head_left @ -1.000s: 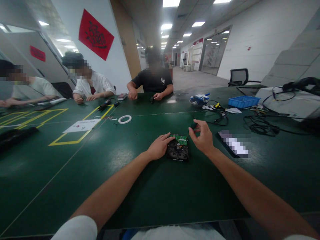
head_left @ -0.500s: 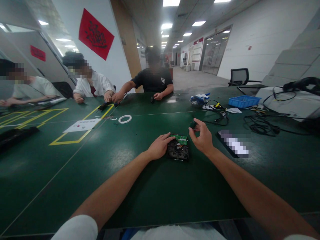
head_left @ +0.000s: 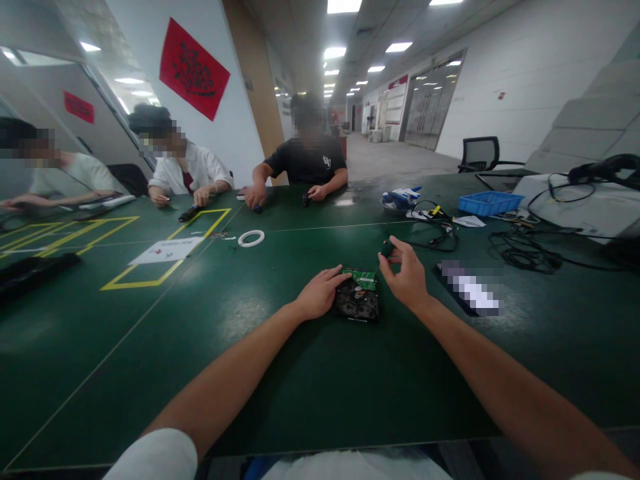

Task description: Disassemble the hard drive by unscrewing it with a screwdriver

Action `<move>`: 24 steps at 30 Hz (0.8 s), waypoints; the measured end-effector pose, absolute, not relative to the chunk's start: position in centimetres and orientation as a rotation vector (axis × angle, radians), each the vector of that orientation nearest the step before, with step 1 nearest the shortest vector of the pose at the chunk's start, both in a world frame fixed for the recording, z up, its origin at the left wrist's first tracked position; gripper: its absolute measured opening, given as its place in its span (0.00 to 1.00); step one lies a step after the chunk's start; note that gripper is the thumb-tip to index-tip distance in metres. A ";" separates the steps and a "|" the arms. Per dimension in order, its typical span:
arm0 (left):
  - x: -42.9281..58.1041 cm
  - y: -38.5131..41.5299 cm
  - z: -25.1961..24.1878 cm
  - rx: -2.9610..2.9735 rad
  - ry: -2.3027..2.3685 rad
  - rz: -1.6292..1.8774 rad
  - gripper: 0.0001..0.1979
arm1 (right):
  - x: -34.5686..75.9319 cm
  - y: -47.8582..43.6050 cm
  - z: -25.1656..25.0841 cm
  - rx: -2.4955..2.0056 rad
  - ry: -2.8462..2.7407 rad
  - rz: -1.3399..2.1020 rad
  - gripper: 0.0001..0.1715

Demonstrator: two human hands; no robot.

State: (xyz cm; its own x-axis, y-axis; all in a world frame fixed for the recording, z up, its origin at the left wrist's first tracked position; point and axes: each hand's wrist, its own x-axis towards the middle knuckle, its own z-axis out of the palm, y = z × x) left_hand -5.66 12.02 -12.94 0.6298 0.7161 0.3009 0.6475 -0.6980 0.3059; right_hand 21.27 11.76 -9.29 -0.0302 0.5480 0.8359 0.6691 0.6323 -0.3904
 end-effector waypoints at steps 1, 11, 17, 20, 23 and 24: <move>-5.7 12.0 -12.9 2.678 1.135 0.607 0.32 | 21.3 11.7 -9.2 -1.005 -1.692 -0.134 0.30; -5.6 11.9 -12.7 2.658 1.132 0.598 0.32 | 21.2 11.4 -8.9 -0.971 -1.724 -0.155 0.31; -5.6 12.0 -12.8 2.661 1.134 0.604 0.32 | 21.2 11.8 -9.2 -0.969 -1.702 -0.166 0.32; -5.6 12.0 -12.9 2.663 1.122 0.603 0.32 | 21.3 11.5 -8.8 -0.968 -1.706 -0.181 0.31; -5.6 12.0 -12.9 2.670 1.110 0.603 0.33 | 21.3 11.3 -8.6 -0.962 -1.714 -0.185 0.30; -5.6 12.0 -12.9 2.671 1.113 0.605 0.33 | 21.3 11.3 -8.6 -0.959 -1.716 -0.184 0.30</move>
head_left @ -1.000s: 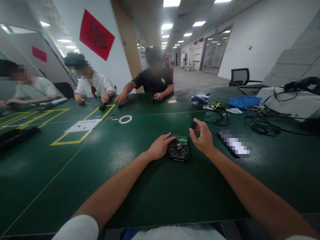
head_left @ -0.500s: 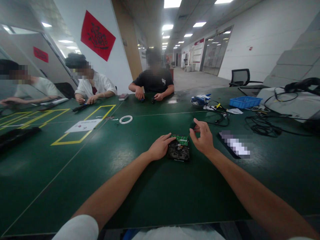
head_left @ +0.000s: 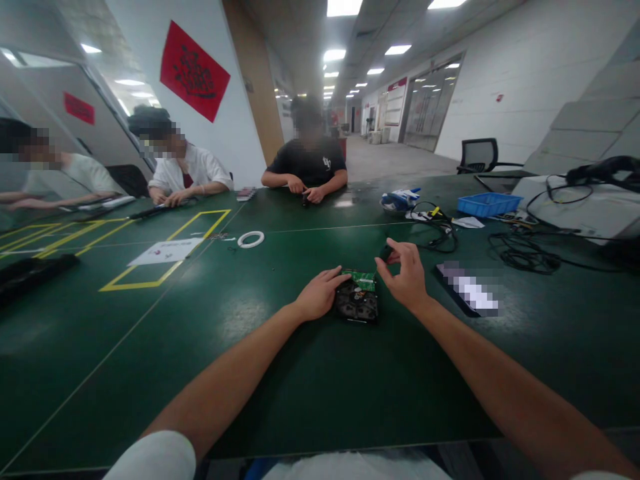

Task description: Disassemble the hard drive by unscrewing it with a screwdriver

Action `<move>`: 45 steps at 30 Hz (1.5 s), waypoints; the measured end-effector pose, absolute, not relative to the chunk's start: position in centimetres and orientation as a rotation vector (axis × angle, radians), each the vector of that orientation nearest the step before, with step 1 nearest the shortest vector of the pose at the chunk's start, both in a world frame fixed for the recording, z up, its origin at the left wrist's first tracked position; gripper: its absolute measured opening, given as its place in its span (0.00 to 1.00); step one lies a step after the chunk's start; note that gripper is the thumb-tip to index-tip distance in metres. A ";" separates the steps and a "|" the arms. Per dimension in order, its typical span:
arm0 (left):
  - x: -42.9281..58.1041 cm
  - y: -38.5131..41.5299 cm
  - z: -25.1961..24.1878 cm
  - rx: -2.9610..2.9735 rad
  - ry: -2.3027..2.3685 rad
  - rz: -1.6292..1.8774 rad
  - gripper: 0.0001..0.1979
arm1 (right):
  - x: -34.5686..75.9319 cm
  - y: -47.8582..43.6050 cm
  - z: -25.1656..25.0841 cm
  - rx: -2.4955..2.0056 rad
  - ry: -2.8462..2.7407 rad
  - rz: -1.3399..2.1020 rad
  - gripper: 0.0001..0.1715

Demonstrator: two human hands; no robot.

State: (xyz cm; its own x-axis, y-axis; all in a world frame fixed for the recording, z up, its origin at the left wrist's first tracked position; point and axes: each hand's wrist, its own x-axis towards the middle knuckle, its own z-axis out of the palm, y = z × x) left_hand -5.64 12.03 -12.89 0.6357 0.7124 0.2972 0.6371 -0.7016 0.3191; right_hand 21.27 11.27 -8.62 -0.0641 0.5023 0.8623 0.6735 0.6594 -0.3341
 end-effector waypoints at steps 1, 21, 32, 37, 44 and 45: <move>-5.6 12.0 -12.9 2.671 1.118 0.607 0.33 | 21.3 11.3 -8.7 -0.956 -1.714 -0.181 0.29; -5.6 12.1 -13.0 2.669 1.142 0.583 0.33 | 21.2 11.3 -9.0 -0.967 -1.680 -0.094 0.26; -5.6 11.9 -12.8 2.675 1.133 0.589 0.33 | 21.4 11.2 -8.5 -0.978 -1.718 -0.175 0.25; -5.6 11.8 -12.6 2.661 1.136 0.595 0.32 | 21.2 11.5 -8.9 -0.959 -1.677 -0.130 0.26; -5.6 11.9 -12.7 2.659 1.152 0.586 0.33 | 21.5 11.5 -8.8 -0.973 -1.686 -0.173 0.26; -5.6 11.9 -12.7 2.660 1.150 0.586 0.33 | 21.5 11.4 -8.7 -0.966 -1.697 -0.177 0.26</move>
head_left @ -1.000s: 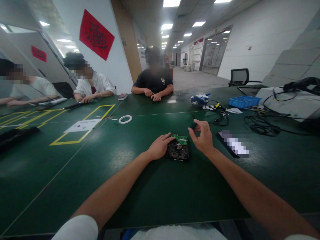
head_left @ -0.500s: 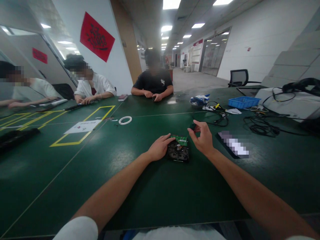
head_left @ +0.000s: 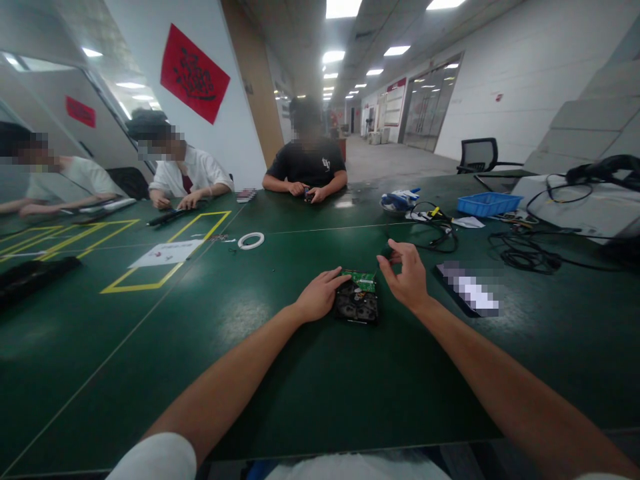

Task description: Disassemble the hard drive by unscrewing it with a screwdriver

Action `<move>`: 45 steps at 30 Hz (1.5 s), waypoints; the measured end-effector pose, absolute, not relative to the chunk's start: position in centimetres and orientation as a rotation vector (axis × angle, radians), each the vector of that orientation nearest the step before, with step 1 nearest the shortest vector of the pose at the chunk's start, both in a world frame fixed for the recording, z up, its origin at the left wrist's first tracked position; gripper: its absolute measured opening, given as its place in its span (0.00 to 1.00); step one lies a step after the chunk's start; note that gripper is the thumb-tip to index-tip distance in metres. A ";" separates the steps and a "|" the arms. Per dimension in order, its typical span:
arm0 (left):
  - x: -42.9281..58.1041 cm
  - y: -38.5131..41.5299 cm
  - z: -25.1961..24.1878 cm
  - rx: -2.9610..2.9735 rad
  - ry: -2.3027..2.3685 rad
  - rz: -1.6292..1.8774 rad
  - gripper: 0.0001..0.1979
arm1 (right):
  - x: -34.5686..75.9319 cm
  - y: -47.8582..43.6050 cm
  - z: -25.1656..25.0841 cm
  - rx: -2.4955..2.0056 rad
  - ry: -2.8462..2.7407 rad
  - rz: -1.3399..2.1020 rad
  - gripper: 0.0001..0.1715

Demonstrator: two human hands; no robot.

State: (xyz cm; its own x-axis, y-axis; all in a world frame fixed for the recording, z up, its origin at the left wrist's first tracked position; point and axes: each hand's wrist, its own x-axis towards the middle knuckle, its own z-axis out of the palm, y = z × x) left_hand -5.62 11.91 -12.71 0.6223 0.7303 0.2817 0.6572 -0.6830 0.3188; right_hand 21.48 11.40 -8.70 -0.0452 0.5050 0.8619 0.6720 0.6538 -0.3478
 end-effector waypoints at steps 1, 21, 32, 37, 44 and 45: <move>-5.6 11.9 -12.7 2.660 1.145 0.586 0.33 | 21.5 11.3 -8.6 -0.962 -1.708 -0.180 0.26; -5.6 11.9 -12.9 2.657 1.136 0.620 0.33 | 21.5 11.4 -8.7 -0.954 -1.721 -0.147 0.27; -5.5 12.0 -12.9 2.593 1.179 0.652 0.30 | 21.5 11.4 -8.9 -0.989 -1.682 -0.132 0.28; -5.5 11.7 -12.9 2.571 1.176 0.725 0.28 | 21.3 11.1 -8.6 -0.957 -1.714 -0.135 0.28; -6.9 13.1 -12.5 2.459 1.583 1.015 0.19 | 21.2 11.2 -9.2 -0.985 -1.715 -0.132 0.31; -7.7 13.6 -12.4 2.415 1.702 1.050 0.17 | 21.2 11.2 -9.2 -0.991 -1.714 -0.130 0.31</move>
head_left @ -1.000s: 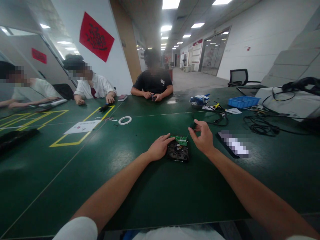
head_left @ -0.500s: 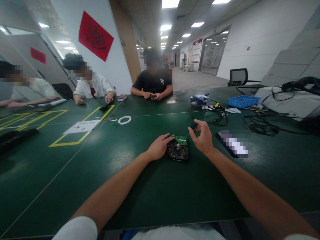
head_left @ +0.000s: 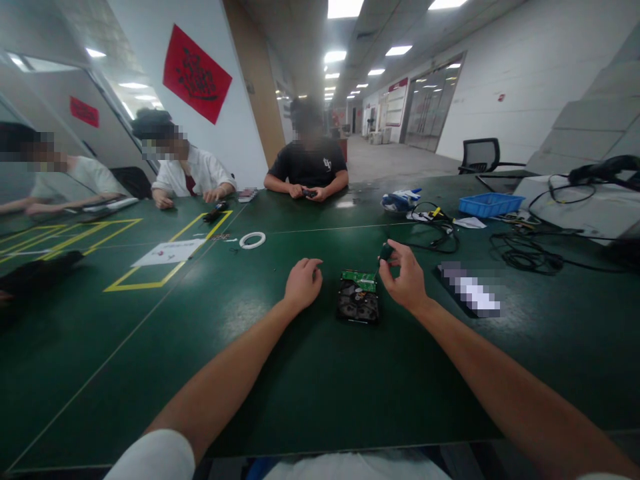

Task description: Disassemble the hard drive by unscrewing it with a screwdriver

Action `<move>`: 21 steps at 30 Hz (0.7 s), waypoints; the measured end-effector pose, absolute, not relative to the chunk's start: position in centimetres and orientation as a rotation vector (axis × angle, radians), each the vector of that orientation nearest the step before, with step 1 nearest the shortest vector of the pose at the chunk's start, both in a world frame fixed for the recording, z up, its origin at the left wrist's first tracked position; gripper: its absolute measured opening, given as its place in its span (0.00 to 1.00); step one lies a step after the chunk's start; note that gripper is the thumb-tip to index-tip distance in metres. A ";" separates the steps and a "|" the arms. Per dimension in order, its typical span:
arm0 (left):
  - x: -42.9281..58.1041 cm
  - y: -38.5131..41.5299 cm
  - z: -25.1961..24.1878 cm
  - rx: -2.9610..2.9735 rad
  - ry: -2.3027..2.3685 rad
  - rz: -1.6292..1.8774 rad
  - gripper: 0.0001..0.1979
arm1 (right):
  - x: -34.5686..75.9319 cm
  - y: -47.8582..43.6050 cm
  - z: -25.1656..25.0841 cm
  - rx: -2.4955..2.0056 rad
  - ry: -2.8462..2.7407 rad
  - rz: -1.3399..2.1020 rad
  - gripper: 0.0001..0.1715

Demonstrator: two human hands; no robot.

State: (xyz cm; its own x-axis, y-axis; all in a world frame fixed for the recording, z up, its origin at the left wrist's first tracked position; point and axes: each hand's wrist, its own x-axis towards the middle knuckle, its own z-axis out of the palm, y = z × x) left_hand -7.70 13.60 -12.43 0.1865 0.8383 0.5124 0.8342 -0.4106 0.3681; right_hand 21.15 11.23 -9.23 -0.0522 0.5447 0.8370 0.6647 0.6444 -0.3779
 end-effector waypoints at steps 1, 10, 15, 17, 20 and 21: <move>-8.7 14.2 -12.3 2.357 1.829 1.071 0.15 | 21.1 11.2 -9.2 -0.995 -1.713 -0.130 0.30; -18.9 16.8 -12.3 1.646 2.596 0.805 0.15 | 21.2 11.1 -8.9 -0.969 -1.705 -0.162 0.29; -18.1 16.7 -12.4 1.676 2.573 0.626 0.18 | 21.1 11.1 -8.8 -0.945 -1.705 -0.158 0.28; -17.5 16.6 -12.3 1.696 2.582 0.566 0.18 | 21.1 11.1 -8.8 -0.930 -1.703 -0.139 0.29; -17.2 16.4 -12.3 1.727 2.597 0.542 0.16 | 21.1 11.1 -8.9 -0.920 -1.700 -0.099 0.29; -17.2 16.3 -12.2 1.738 2.596 0.540 0.15 | 21.1 11.1 -9.0 -0.922 -1.701 -0.089 0.29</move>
State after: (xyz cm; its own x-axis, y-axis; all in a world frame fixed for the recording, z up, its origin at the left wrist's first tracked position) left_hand -17.18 16.26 -12.25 -0.3989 0.8926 0.2102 0.9023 0.3412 0.2633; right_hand 21.12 11.13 -8.96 -0.0502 0.5247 0.8498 0.6105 0.6895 -0.3897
